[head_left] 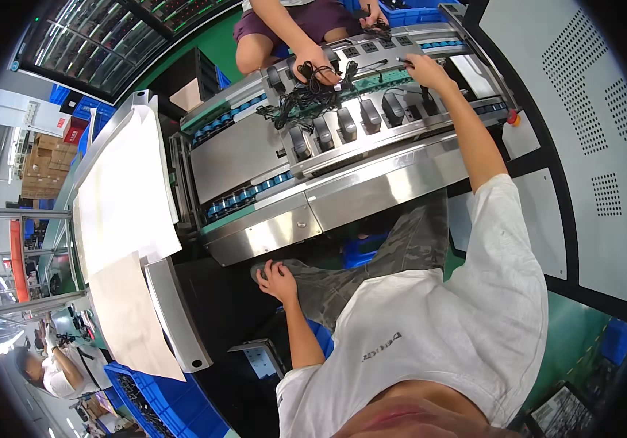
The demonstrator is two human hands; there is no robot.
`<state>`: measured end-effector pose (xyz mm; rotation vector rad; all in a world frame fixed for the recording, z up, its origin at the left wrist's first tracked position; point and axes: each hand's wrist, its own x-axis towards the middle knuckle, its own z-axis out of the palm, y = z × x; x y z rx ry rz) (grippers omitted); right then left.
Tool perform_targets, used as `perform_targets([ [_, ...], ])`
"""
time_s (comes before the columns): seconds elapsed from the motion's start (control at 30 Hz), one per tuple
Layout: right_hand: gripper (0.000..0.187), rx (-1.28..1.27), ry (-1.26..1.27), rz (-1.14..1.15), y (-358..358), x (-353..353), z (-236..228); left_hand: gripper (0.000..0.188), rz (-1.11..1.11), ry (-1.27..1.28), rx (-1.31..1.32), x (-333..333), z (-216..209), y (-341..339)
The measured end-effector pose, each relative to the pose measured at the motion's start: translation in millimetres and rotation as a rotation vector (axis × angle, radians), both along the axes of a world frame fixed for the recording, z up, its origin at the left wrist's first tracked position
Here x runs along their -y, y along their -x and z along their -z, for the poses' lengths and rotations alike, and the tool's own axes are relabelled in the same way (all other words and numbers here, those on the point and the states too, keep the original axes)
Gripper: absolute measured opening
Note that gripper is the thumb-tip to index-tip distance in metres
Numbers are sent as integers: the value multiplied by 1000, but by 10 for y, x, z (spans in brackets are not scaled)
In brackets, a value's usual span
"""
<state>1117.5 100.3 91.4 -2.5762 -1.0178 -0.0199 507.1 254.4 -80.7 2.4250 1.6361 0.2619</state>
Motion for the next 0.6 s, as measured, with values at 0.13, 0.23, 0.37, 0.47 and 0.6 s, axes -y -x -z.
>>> perform_targets([
  [0.13,22,-103,176,-96,-43,-190,-72,16,-3,-9,0,-3,1,20],
  [0.23,22,-41,175,63,-78,-289,52,16,-7,-22,-8,-1,-14,-16],
  [0.37,21,-1,225,142,-84,-401,151,17,-14,-32,-13,-1,-4,-18],
  [0.47,20,20,248,126,-95,-439,178,17,-12,-36,-15,-10,11,-23],
  [0.6,18,45,229,89,-65,-467,205,16,-9,-40,-25,-11,9,-9],
])
